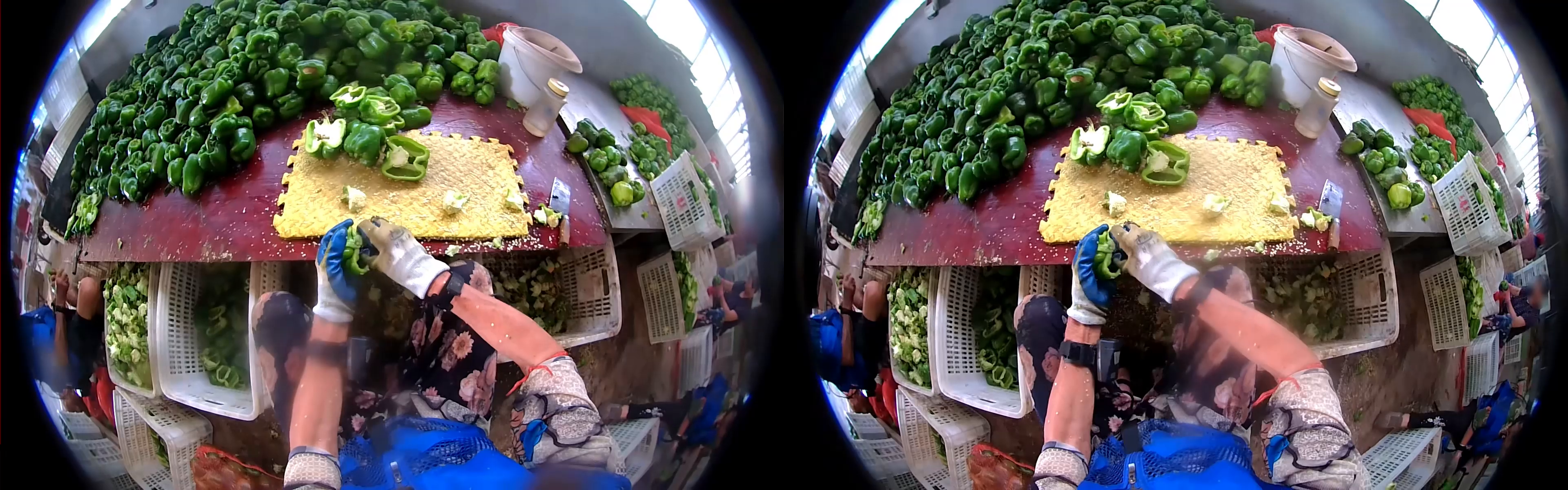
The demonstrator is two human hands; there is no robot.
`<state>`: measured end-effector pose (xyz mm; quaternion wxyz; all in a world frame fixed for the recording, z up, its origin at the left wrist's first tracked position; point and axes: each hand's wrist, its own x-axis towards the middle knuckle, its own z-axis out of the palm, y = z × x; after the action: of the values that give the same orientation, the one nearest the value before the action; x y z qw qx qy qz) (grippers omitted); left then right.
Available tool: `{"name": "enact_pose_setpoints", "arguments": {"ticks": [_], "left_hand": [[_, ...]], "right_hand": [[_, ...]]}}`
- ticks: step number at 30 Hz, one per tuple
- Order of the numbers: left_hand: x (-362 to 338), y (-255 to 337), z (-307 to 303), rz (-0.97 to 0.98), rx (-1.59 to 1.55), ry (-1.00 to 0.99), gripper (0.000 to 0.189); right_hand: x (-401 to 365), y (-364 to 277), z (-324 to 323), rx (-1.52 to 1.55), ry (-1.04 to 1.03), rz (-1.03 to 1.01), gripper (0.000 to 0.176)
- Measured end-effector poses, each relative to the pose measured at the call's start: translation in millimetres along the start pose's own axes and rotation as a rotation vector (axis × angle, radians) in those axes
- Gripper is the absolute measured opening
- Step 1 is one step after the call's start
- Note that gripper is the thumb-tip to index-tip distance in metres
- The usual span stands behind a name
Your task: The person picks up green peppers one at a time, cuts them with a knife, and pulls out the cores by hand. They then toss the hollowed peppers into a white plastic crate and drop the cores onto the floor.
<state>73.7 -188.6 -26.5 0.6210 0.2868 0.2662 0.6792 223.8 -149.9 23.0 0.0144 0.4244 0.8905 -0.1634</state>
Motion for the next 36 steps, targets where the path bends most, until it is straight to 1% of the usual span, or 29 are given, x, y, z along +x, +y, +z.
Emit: {"name": "enact_pose_setpoints", "arguments": {"ticks": [1,2,4,5,6,7,8,9,10,12,13,16,17,19,20,21,22,23,24,26,27,28,29,30,31,32,33,34,36], "left_hand": [[3,-14,-12,0.205,0.362,-0.008,0.036],[5,-29,-25,0.412,0.722,0.06,0.037],[0,-17,-15,0.073,0.1,-0.047,0.04],[-3,-7,-7,-0.116,-0.242,-0.067,0.041],[-6,1,0,-0.121,-0.24,-0.066,0.041],[-8,6,5,-0.202,-0.409,-0.047,0.042],[-9,9,9,-0.281,-0.578,-0.027,0.043],[-7,6,8,-0.278,-0.623,0.028,0.044],[-5,0,-1,-0.277,-0.623,0.03,0.044],[-2,-7,-16,-0.247,-0.665,0.025,0.043],[-2,-8,-20,-0.235,-0.664,0.031,0.043],[7,-9,-18,-0.155,-0.578,0.128,0.04],[7,-10,-11,-0.143,-0.539,0.152,0.04],[6,-1,14,-0.138,-0.367,0.212,0.041],[7,0,23,-0.141,-0.231,0.245,0.042],[9,-6,27,-0.1,-0.247,0.232,0.045],[9,-5,24,-0.081,-0.245,0.13,0.048],[10,-1,19,-0.072,-0.245,0.134,0.048],[6,7,16,0.184,0.497,0.06,0.054],[7,17,5,-0.01,-0.246,0.146,0.07],[14,22,-2,-0.041,-0.227,0.305,0.072],[17,23,-8,-0.071,-0.205,0.468,0.074],[18,17,-9,-0.062,-0.284,0.483,0.067],[12,29,15,-0.154,-0.483,0.106,0.07],[11,21,20,-0.146,-0.405,0.071,0.071],[13,19,17,-0.123,-0.378,0.052,0.073],[15,18,13,-0.1,-0.351,0.035,0.075],[12,23,2,-0.086,-0.35,0.094,0.077],[10,33,-5,-0.091,-0.322,0.232,0.083]], "right_hand": [[-1,-1,0,-0.041,0.014,-0.014,0.064],[-3,-1,0,-0.083,0.028,-0.027,0.063],[-2,-3,5,0.441,0.388,0.241,0.056],[2,5,3,0.682,0.274,0.252,0.057],[8,15,2,0.928,0.163,0.293,0.059],[13,27,5,1.141,0.059,0.362,0.061],[17,35,11,1.307,0.081,0.321,0.056],[17,38,15,1.428,0.177,0.343,0.045],[4,37,-4,1.51,0.133,0.385,0.045],[3,40,-29,1.71,0.473,0.446,0.026],[-1,54,-41,1.06,0.458,0.488,0.031],[-18,44,-56,0.025,0.621,0.223,0.061],[-22,30,-62,0.193,0.334,0.193,0.061],[-25,-9,-56,0.271,-0.029,0.16,0.065],[-24,-19,-39,0.18,-0.093,0.148,0.067],[-21,-23,-38,0.693,0.023,0.15,0.069],[-19,-26,-37,1.203,0.135,0.104,0.07],[-18,-18,-43,1.054,0.153,0.23,0.063],[-25,-18,-60,1.047,0.257,0.229,0.052],[-39,-19,-94,1.014,0.463,0.228,0.036],[-41,-11,-95,1.424,0.534,0.009,0.037],[-40,-14,-89,1.77,0.588,0.102,0.034],[-38,-16,-84,2.112,0.699,0.192,0.032],[-22,-3,-54,1.912,0.549,0.333,0.03],[-7,10,-26,1.704,0.387,0.437,0.028],[-1,15,-16,1.548,0.302,0.408,0.027],[-11,10,-34,1.727,0.357,0.401,0.024],[-23,5,-53,1.904,0.415,0.389,0.021],[-36,3,-69,2.119,0.545,0.239,0.025]]}}
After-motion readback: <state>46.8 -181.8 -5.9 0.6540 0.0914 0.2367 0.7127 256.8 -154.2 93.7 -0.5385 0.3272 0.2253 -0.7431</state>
